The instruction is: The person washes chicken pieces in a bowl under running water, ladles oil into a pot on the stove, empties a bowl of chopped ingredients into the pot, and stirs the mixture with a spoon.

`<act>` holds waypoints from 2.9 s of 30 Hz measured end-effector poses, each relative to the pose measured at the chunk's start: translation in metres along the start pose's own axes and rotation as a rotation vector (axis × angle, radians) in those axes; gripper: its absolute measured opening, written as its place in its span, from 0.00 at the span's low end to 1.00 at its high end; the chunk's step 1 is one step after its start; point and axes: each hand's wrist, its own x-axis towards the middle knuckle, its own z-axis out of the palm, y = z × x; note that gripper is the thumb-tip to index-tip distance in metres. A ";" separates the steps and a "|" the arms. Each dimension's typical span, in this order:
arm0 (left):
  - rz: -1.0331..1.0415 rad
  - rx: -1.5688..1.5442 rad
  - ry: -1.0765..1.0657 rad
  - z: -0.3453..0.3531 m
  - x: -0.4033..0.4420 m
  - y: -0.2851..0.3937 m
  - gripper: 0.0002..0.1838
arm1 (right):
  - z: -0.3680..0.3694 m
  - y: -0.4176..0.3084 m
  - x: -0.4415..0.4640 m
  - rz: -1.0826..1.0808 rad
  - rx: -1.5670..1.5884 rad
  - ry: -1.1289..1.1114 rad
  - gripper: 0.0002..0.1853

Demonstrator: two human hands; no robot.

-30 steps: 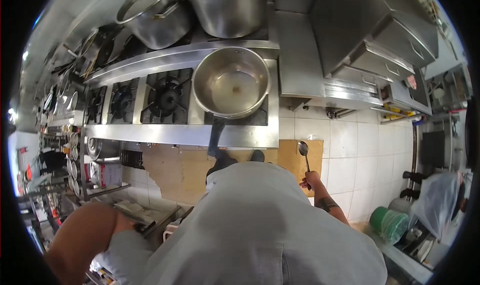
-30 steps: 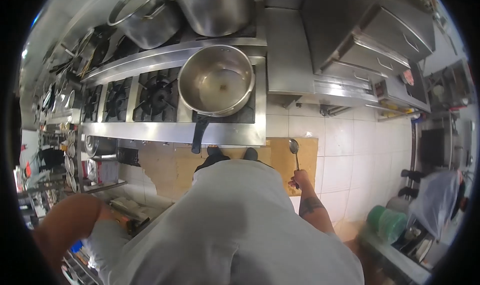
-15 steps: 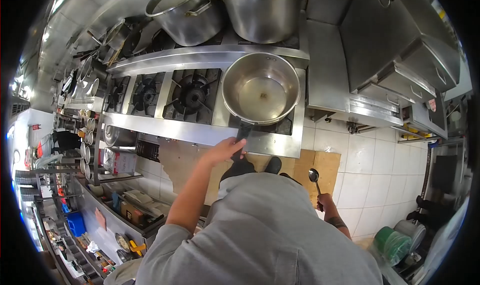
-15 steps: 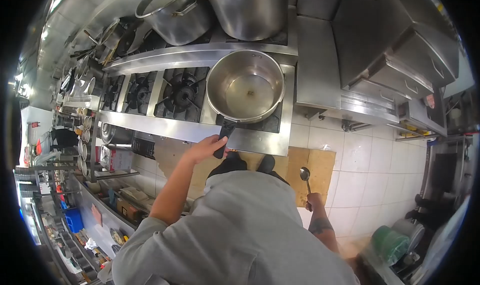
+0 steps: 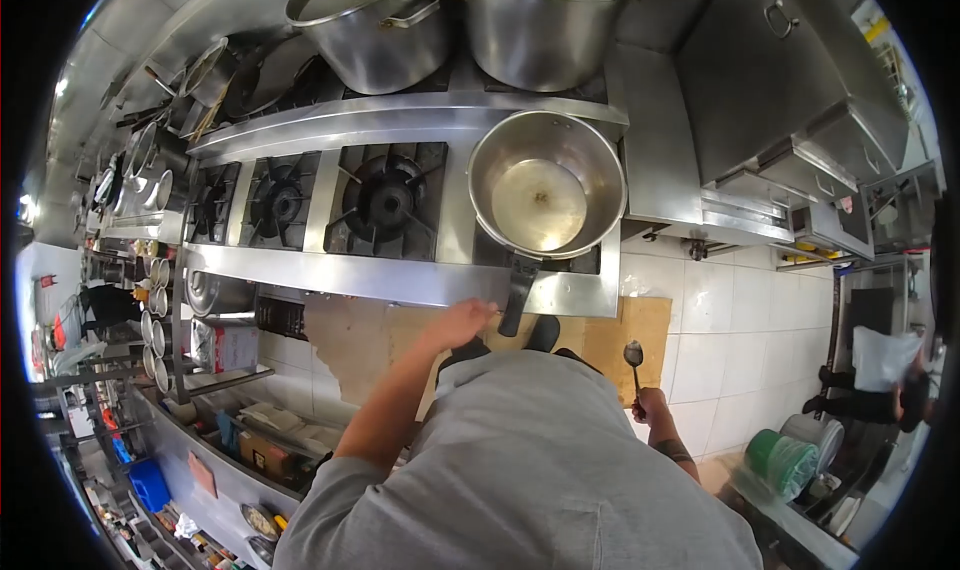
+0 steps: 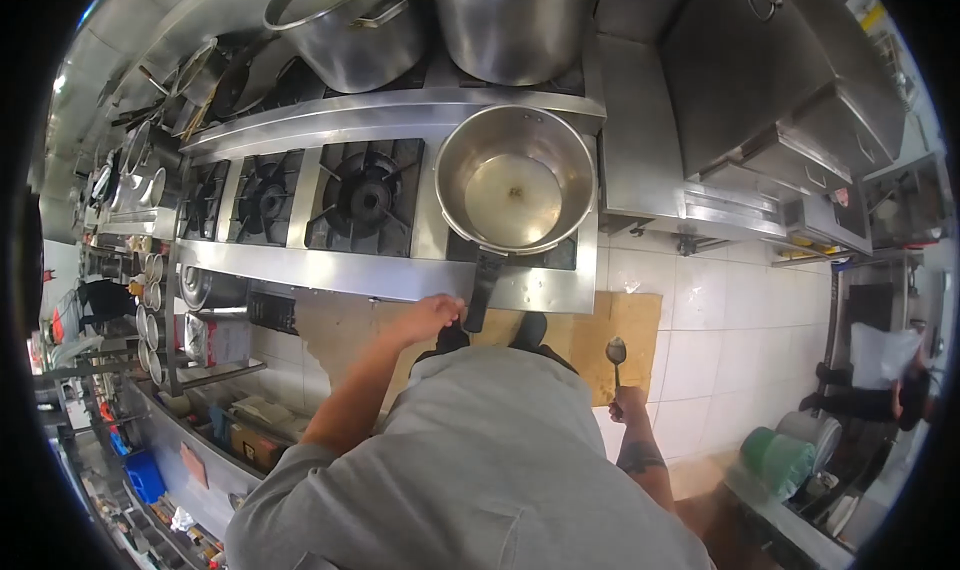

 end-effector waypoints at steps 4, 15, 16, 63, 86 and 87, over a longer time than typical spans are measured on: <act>0.143 0.310 -0.134 -0.025 -0.025 0.007 0.24 | 0.040 0.007 -0.032 0.002 -0.065 0.000 0.09; 0.212 0.582 -0.334 -0.093 -0.008 -0.062 0.27 | 0.121 0.043 -0.128 -0.017 -0.115 0.125 0.17; 0.217 0.586 -0.343 -0.097 -0.005 -0.064 0.27 | 0.126 0.052 -0.131 -0.017 -0.104 0.135 0.17; -0.147 -0.674 -0.281 0.040 0.023 0.118 0.07 | 0.266 0.407 -0.120 -0.156 0.370 -0.026 0.16; -0.168 -1.067 -0.409 0.050 0.044 0.124 0.12 | 0.227 0.373 -0.130 -0.078 0.587 0.084 0.22; -0.160 -1.066 -0.420 0.053 0.044 0.129 0.10 | 0.230 0.374 -0.131 -0.085 0.582 0.062 0.22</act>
